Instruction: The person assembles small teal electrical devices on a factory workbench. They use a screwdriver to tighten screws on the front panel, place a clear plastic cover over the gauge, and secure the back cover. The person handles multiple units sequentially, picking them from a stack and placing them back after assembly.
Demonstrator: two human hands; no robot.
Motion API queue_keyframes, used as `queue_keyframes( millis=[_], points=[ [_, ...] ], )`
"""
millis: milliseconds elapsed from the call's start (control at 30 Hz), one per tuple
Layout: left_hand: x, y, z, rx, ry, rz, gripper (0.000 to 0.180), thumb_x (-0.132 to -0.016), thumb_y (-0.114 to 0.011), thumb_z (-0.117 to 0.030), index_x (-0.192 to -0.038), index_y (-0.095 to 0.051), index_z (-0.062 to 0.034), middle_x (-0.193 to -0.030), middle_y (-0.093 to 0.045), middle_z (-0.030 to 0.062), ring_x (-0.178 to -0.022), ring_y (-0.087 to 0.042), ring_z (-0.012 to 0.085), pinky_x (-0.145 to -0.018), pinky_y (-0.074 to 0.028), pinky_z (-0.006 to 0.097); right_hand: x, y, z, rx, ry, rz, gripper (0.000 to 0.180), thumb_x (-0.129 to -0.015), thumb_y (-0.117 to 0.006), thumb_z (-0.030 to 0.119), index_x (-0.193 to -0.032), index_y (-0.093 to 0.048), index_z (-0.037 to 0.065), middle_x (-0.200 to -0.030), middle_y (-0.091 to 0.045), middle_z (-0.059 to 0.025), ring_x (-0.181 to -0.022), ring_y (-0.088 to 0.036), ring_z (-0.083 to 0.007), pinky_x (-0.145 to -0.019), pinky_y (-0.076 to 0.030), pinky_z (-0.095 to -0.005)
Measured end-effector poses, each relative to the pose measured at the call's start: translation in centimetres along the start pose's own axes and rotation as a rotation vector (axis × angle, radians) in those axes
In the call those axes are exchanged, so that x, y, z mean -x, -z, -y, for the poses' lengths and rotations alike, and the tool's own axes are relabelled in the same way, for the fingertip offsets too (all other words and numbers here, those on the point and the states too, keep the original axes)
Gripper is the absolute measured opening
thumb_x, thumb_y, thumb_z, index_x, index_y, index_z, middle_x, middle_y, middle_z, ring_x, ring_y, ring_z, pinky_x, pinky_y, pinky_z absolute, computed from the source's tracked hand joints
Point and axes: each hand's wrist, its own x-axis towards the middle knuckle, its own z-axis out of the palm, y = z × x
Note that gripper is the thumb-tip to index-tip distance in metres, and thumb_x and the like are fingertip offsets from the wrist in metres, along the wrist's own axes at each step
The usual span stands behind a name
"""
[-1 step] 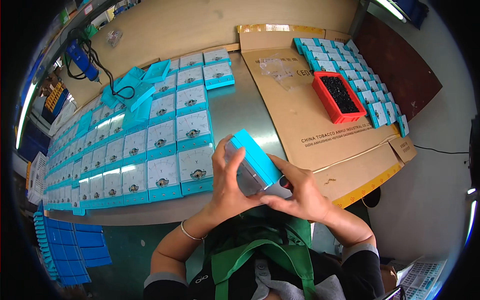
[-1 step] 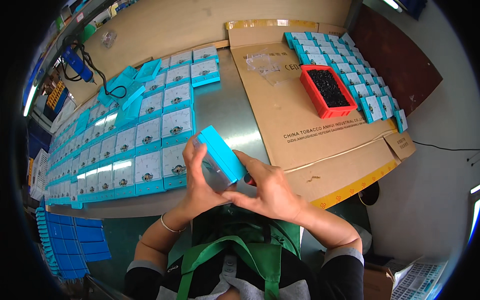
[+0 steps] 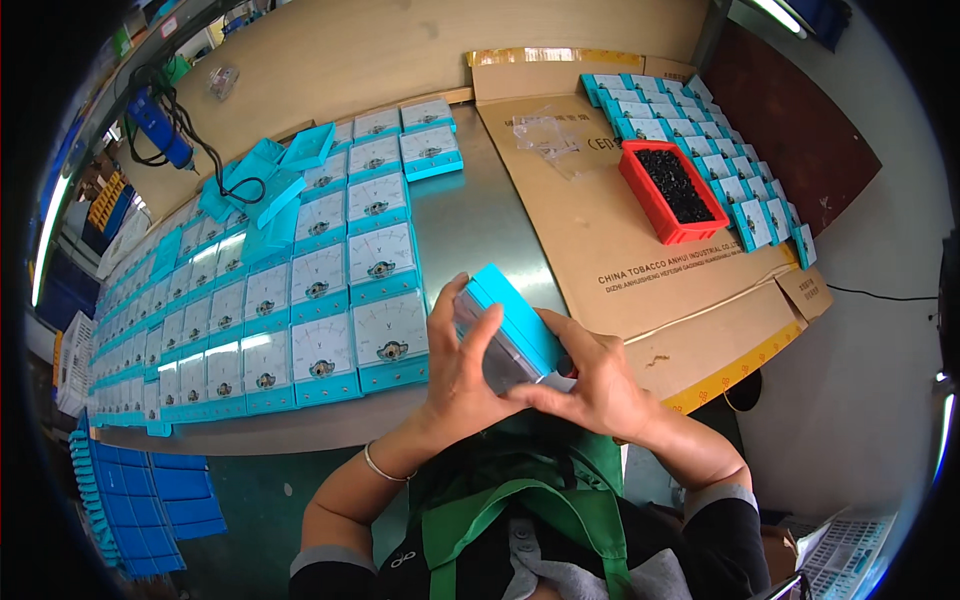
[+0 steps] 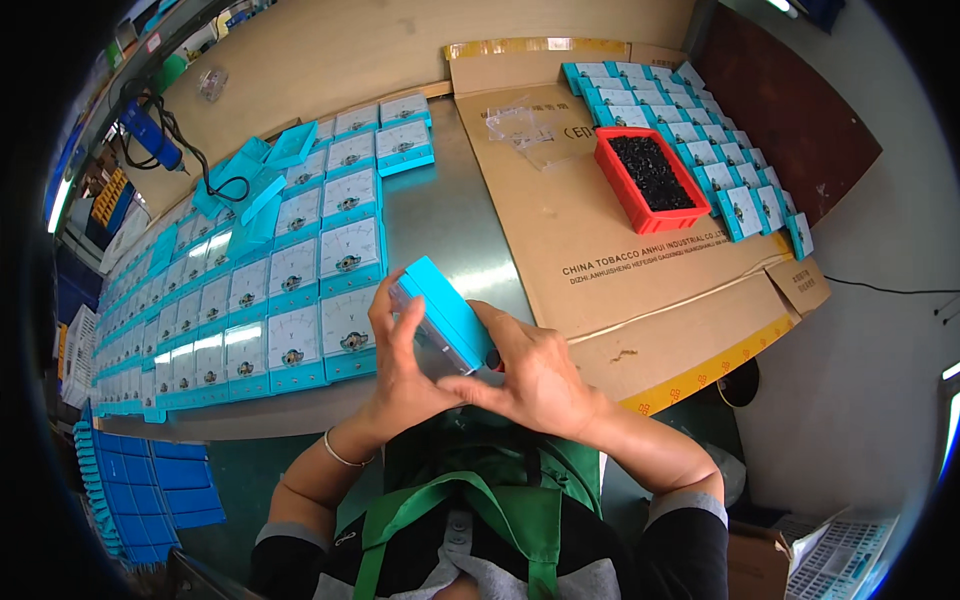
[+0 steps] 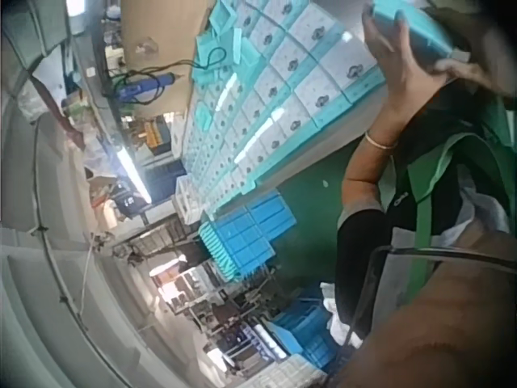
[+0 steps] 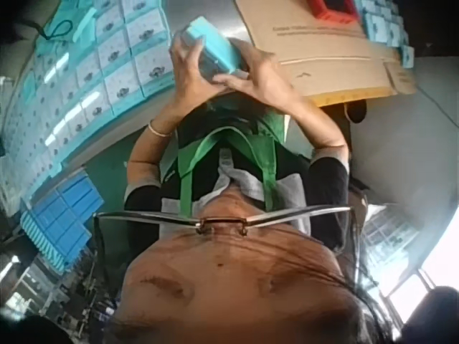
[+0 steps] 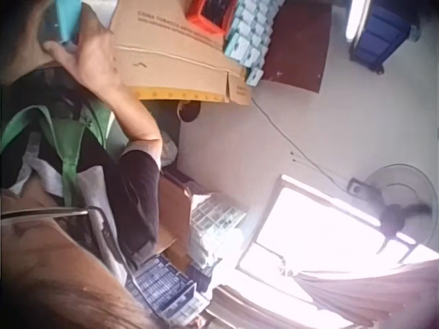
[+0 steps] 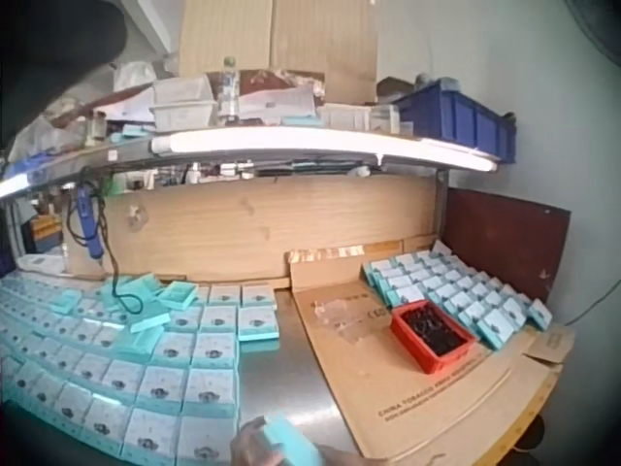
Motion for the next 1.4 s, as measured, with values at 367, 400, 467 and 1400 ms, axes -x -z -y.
queue_keyframes(
  millis=[367,400,467,1400],
  points=[
    [-2.3,-0.3,3.0,-0.354,-0.328,0.679,0.082,-0.068,-0.078,-0.033,-0.139,-0.04,-0.0163,-0.145,-0.032,0.0187,-0.13,-0.034,0.0449,-0.103,-0.033,0.055,-3.4,1.8,-11.1,-0.739,-0.755,0.275,0.046,-0.09,-0.058,0.039,-0.108,-0.062,-0.002,-0.076,-0.065,-0.0123,-0.061,-0.064,-0.0163,-0.044,-0.039,-0.0231],
    [-2.8,-0.7,3.7,-0.348,-0.292,0.706,0.083,-0.067,-0.079,-0.033,-0.138,-0.041,-0.0154,-0.144,-0.034,0.0191,-0.129,-0.036,0.0446,-0.103,-0.034,0.054,-3.4,2.0,-10.6,-0.736,-0.792,0.24,0.047,-0.09,-0.057,0.041,-0.11,-0.061,-0.002,-0.076,-0.065,-0.013,-0.063,-0.066,-0.0162,-0.044,-0.039,-0.0221],
    [-4.5,-1.0,5.0,-0.416,-0.232,0.761,0.083,-0.065,-0.08,-0.031,-0.137,-0.043,-0.0134,-0.142,-0.036,0.0199,-0.128,-0.037,0.0443,-0.103,-0.036,0.051,-3.2,4.0,-8.6,-0.684,-0.768,0.197,0.048,-0.09,-0.06,0.039,-0.113,-0.059,-0.002,-0.079,-0.065,-0.0142,-0.067,-0.069,-0.0185,-0.044,-0.04,-0.02],
    [-6.0,0.3,5.0,-0.435,0.243,0.542,0.065,-0.072,-0.072,-0.007,-0.131,-0.046,-0.0033,-0.145,-0.03,0.0188,-0.135,-0.028,0.0389,-0.109,-0.027,0.046,10.9,34.7,-39.9,0.979,-1.02,-0.705,0.059,-0.09,-0.049,0.045,-0.129,-0.046,0.001,-0.139,-0.036,-0.0279,-0.11,-0.054,-0.0434,-0.092,-0.046,-0.0474]
  ],
)
